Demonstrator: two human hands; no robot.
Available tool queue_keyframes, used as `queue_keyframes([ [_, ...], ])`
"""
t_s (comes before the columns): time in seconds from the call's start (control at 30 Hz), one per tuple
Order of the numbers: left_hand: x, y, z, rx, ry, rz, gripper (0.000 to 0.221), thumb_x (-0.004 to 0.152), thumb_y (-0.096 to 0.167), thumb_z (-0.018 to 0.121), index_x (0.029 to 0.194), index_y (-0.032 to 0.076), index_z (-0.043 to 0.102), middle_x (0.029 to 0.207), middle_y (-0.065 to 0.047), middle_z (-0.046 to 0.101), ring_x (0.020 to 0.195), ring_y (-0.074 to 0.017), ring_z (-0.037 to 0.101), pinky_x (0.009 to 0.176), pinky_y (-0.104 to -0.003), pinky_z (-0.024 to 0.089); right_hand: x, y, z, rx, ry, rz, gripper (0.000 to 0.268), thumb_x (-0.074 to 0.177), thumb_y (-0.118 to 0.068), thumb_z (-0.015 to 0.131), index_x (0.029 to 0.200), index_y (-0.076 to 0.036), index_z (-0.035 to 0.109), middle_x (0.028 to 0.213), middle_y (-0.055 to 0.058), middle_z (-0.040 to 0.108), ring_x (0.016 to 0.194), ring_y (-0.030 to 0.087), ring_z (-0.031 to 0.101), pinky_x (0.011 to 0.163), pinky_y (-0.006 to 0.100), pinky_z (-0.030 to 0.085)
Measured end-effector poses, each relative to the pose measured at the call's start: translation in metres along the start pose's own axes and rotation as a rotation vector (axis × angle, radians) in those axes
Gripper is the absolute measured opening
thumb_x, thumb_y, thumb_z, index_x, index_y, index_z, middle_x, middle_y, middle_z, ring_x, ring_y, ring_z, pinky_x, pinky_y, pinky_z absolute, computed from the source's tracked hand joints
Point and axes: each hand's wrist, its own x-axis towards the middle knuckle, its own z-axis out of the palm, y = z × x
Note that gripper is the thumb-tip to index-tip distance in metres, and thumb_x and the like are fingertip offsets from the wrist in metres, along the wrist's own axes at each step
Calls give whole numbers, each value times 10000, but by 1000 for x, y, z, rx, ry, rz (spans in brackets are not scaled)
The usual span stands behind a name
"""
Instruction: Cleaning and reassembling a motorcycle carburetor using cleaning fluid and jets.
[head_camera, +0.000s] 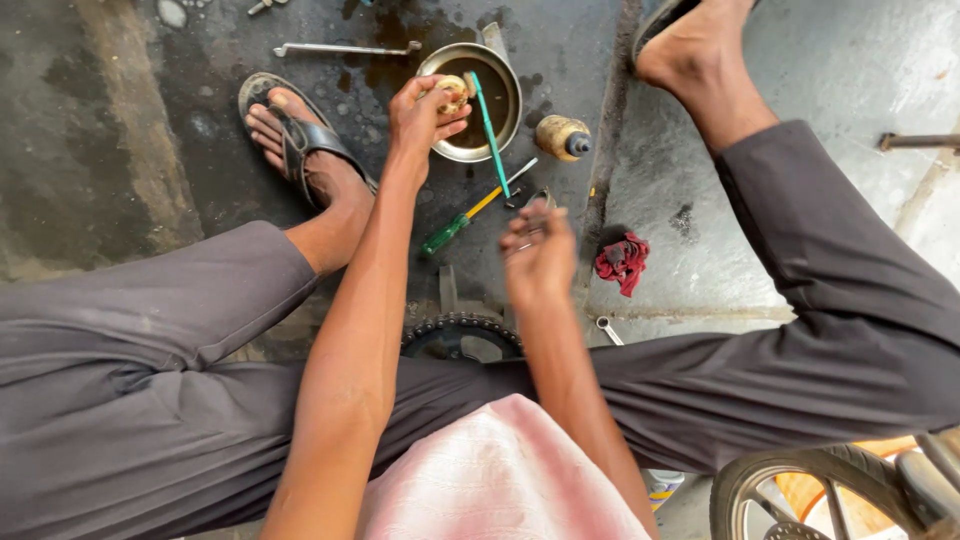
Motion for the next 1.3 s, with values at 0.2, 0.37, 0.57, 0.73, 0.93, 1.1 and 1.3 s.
queue_keyframes([
  [0.2,-11,12,7,11,-4,14,212,934,149,613,1114,56,675,1028,-96,765,893,-191,782,736,-317,649,98,-78,-6,-120,344,213,878,933,-741,444,1415,-7,411,1102,205,621,865,257,593,623,344,470],
  [0.37,-15,16,-2,-30,-11,24,237,910,190,646,1106,58,658,1024,-109,767,889,-208,777,746,-355,666,131,-106,-6,-368,132,465,1052,839,-832,497,1518,-67,255,1278,321,606,963,339,693,578,315,486],
  [0.57,-13,4,-6,1,-98,-81,305,939,282,666,1112,32,642,1035,-115,765,915,-203,774,800,-346,655,170,-98,-15,-226,-154,557,875,984,-640,561,1466,87,496,1261,282,672,980,299,734,666,293,633],
  [0.73,-12,6,-4,-48,-179,-82,341,950,294,630,1091,-16,646,1039,-162,748,935,-243,795,888,-354,668,151,-95,7,-2,-168,369,638,964,-341,622,1440,62,492,1281,271,611,1060,346,682,972,499,655],
  [0.93,-7,-4,-3,-112,-221,-92,380,933,297,643,1108,-41,638,1045,-186,734,954,-275,801,918,-349,665,84,-101,48,-116,-135,-107,773,819,-214,745,1438,-55,310,1407,249,446,1213,416,613,1067,667,567],
  [1.1,-6,-8,-1,-59,-208,-67,426,928,325,658,1141,-44,659,1043,-162,740,948,-255,791,890,-336,672,20,-93,60,-331,-158,-471,847,829,-121,835,1452,-39,268,1401,274,490,1251,380,620,1071,592,576],
  [1.3,-8,-11,-5,-33,-211,-38,447,940,363,664,1170,-19,696,1047,-143,752,951,-239,797,879,-316,681,-23,-72,57,-556,-256,-721,841,905,-149,862,1470,-55,245,1425,237,538,1282,299,621,1099,443,567],
])
